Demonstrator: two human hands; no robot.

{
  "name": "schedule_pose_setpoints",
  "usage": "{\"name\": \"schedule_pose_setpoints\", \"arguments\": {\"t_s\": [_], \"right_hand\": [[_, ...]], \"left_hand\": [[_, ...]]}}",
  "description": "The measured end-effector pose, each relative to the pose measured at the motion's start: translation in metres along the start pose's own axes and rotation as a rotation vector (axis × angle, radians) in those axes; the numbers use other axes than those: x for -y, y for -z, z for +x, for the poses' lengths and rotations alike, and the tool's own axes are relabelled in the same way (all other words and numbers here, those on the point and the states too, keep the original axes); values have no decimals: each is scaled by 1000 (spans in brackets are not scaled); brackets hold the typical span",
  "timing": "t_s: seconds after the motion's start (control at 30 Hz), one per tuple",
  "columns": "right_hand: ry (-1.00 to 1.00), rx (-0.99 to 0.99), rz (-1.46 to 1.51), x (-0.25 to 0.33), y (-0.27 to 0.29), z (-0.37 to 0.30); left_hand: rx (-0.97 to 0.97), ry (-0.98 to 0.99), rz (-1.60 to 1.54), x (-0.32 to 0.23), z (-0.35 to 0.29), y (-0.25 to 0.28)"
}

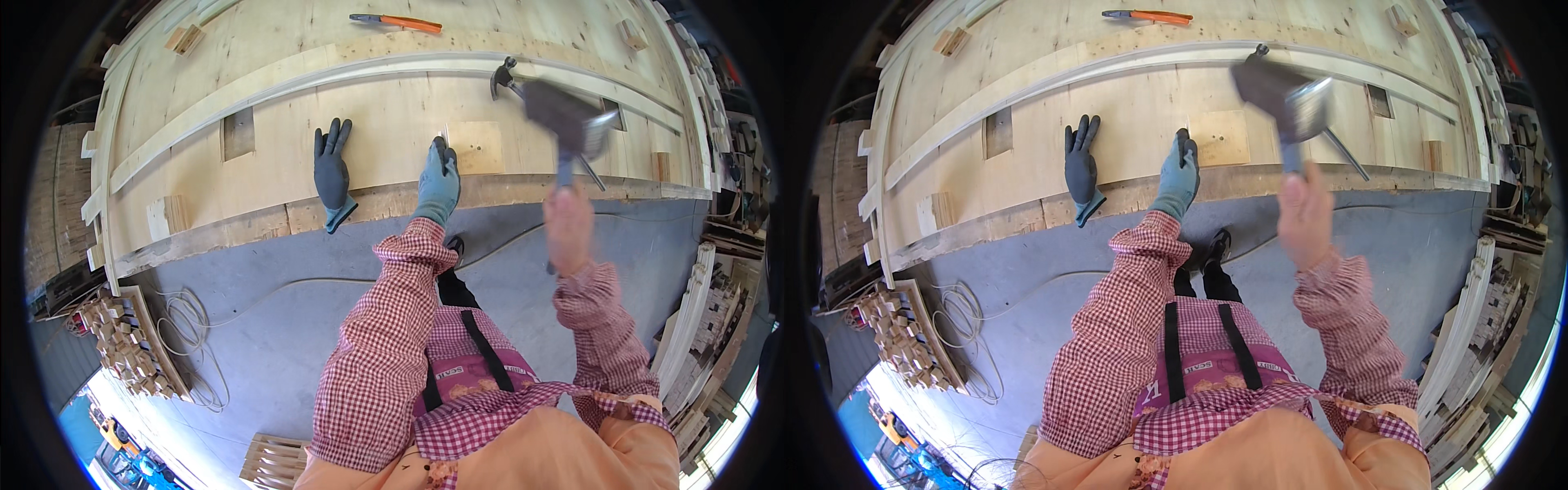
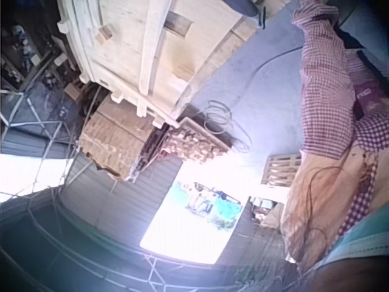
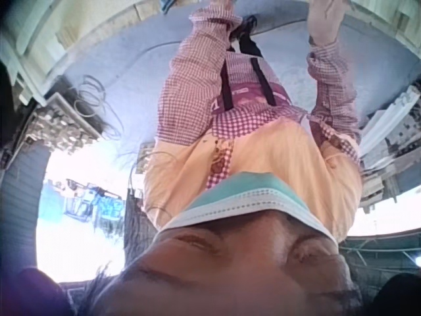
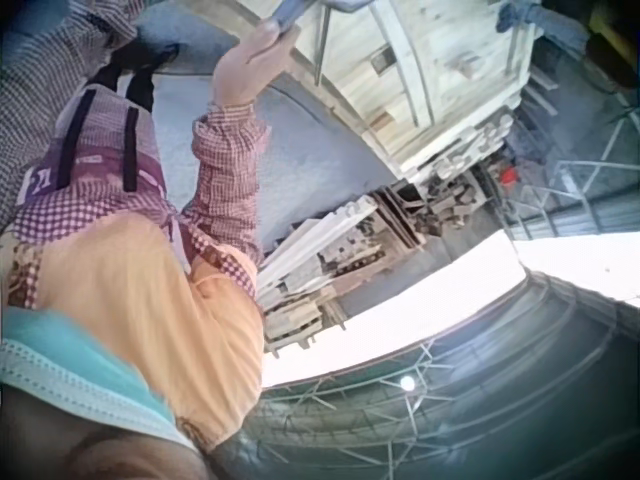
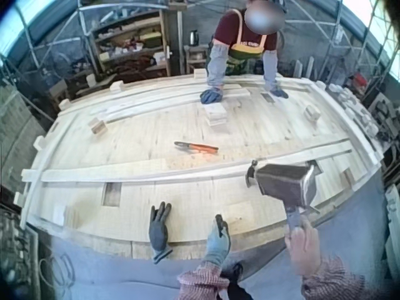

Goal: The person assembles a wooden structure by placing small wooden blocks into slots on a large wooden frame. They use a hammer to secure the blocks and a nail gun to fasten them. The person also uses pliers to adjust components and wears gloves throughout the task.

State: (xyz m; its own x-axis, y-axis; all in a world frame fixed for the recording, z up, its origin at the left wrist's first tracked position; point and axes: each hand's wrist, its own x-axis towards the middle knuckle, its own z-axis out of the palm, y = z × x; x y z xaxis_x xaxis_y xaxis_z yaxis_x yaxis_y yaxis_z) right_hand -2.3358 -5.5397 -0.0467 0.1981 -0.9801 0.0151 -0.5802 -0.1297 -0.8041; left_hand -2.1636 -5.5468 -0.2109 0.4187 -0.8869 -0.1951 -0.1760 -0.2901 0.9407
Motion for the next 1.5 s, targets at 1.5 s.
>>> {"name": "schedule_pose_setpoints", "arguments": {"t_s": [1.5], "right_hand": [[-162,169,-392,-10,-15,-14]], "left_hand": [[-62,302,-421,41,-165,207]]}}
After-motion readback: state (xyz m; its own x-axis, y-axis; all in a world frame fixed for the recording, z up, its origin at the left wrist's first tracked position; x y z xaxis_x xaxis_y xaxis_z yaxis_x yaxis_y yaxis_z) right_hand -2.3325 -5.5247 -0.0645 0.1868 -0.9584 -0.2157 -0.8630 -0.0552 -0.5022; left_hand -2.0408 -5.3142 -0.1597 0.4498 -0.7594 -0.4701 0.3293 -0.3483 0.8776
